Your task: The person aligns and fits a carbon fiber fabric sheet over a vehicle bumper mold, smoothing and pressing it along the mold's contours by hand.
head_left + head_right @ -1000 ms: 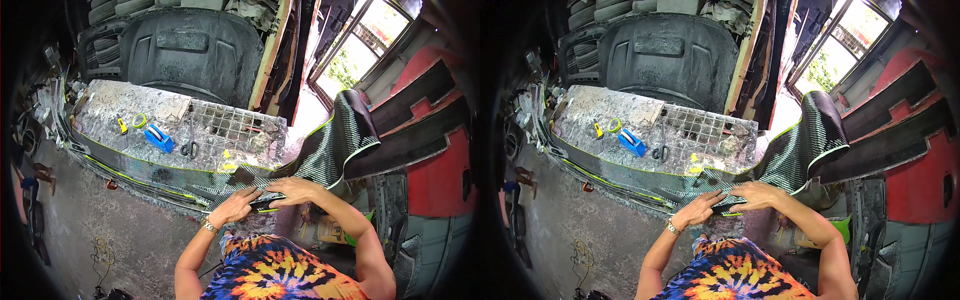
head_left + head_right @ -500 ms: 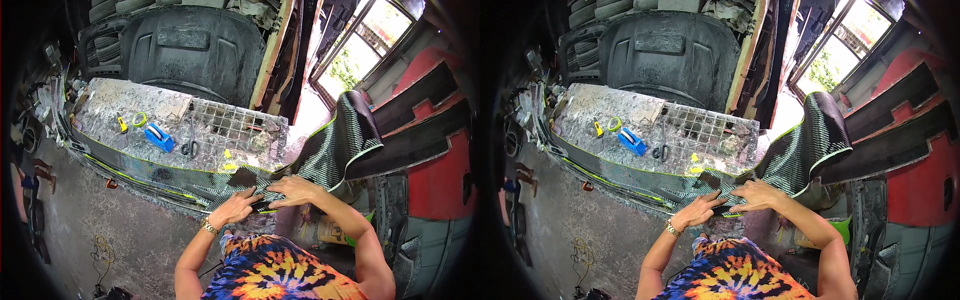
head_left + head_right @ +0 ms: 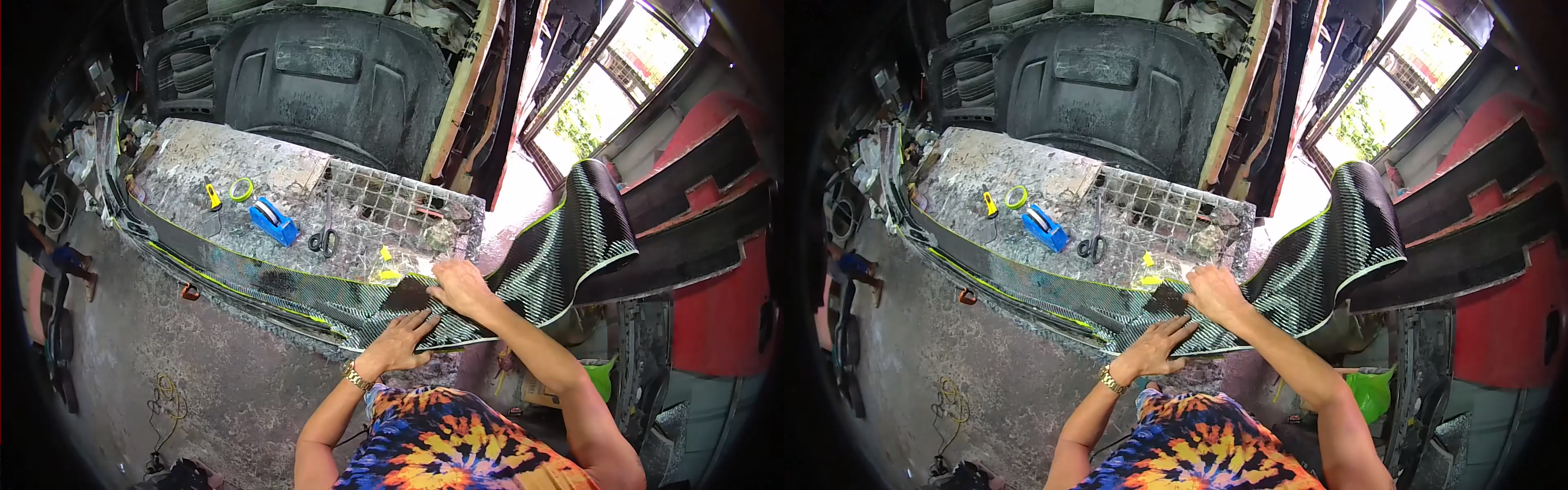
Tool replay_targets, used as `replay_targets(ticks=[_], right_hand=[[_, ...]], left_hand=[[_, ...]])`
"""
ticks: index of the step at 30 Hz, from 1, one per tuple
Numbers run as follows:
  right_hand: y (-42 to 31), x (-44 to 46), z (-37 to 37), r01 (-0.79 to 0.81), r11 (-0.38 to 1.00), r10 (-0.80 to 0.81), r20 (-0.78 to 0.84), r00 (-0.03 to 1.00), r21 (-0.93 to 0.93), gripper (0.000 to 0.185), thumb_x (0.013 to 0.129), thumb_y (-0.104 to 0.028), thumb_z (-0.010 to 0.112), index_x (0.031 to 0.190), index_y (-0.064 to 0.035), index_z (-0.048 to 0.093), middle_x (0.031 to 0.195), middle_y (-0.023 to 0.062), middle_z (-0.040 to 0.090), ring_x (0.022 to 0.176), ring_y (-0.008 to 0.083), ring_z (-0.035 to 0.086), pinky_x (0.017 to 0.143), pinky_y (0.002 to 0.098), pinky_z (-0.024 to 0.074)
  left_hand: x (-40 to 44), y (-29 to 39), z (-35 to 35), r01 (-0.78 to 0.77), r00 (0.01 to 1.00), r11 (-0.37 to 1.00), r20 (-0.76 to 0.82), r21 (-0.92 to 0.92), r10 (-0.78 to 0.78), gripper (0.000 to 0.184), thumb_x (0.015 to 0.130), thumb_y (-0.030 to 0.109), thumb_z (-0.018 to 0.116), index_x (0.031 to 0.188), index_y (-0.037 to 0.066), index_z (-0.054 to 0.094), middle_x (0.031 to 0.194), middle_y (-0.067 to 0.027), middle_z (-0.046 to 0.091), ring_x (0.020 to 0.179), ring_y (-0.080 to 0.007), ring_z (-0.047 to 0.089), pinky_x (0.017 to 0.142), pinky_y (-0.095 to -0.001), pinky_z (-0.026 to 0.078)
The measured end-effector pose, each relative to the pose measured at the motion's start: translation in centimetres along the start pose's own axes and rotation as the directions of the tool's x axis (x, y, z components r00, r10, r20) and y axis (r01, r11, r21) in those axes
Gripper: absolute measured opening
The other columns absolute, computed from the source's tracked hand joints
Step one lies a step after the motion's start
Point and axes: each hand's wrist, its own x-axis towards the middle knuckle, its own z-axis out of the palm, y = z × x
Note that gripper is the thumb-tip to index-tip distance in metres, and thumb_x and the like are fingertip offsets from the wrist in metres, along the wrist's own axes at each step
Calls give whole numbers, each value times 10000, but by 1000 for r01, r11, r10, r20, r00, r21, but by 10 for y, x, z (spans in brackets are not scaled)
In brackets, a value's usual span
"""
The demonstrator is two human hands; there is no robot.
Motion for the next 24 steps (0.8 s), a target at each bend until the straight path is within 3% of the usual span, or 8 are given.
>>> replay_targets(ticks=[1, 3, 4, 5, 7, 13, 16, 24], right_hand=[[3, -4, 2, 5, 1000, -5, 1, 1000, -1, 299, 866, -299, 693, 1005, -37, 655, 956, 112, 625, 957, 314, 610, 803, 454, 475], [5, -20, 1, 221, 970, -229, 80, 970, 101, 235, 862, -271, 688, 946, -55, 652, 941, 93, 622, 955, 303, 611, 800, 444, 468], [0, -32, -5, 291, 953, -295, 39, 955, 87, 175, 869, -233, 666, 939, -75, 645, 901, 84, 620, 919, 286, 615, 789, 422, 465], [0, -39, -3, 300, 950, -305, 47, 951, 87, 175, 869, -233, 666, 939, -75, 645, 901, 84, 620, 919, 286, 615, 789, 422, 465], [1, -48, -1, 367, 929, -367, 6, 930, 46, 129, 876, -204, 645, 913, -83, 625, 869, 74, 613, 891, 274, 614, 775, 402, 464], [5, -17, 7, 263, 962, -257, -74, 963, 76, 101, 869, -161, 633, 893, -67, 603, 824, 111, 635, 833, 313, 642, 719, 447, 515], [9, -4, 5, 151, 978, -154, 16, 988, 142, 140, 863, -174, 652, 895, -44, 610, 827, 145, 664, 851, 353, 659, 752, 463, 520], [10, 0, 2, 132, 975, -144, 56, 988, 178, 170, 865, -199, 673, 901, -39, 630, 868, 148, 689, 888, 366, 658, 780, 474, 518]], left_hand=[[0, 0, 0, 2, 1000, 1000, -4, 7, -2, 776, 837, 387, 631, 1506, 87, 377, 1510, -249, 404, 1380, -404, 420, 1153, -499, 319], [1, -1, 3, 8, 999, 1000, -41, 5, -7, 769, 834, 389, 637, 1492, 76, 392, 1495, -249, 419, 1361, -392, 439, 1154, -495, 315], [1, 0, 3, 41, 998, 999, 38, 9, -41, 764, 817, 357, 650, 1490, 91, 405, 1490, -232, 433, 1330, -382, 462, 1131, -494, 341], [1, 0, 2, 70, 990, 997, 118, 16, -72, 763, 800, 324, 664, 1488, 106, 417, 1485, -215, 447, 1300, -372, 485, 1107, -493, 367], [0, 0, 4, 19, 999, 1000, 51, 11, -19, 771, 790, 319, 683, 1481, 98, 423, 1456, -226, 471, 1258, -365, 508, 1084, -490, 383], [0, 2, 2, 8, 998, 999, -67, -41, -10, 804, 778, 303, 696, 1493, 84, 401, 1475, -241, 442, 1334, -385, 459, 1121, -501, 352], [1, 3, -2, 34, 999, 999, -5, -26, -34, 791, 824, 368, 666, 1500, 72, 381, 1474, -252, 442, 1370, -393, 425, 1152, -489, 325], [-1, 3, 5, 14, 998, 1000, -61, -10, -14, 800, 812, 352, 669, 1501, 72, 377, 1479, -235, 440, 1362, -389, 433, 1155, -487, 321]])
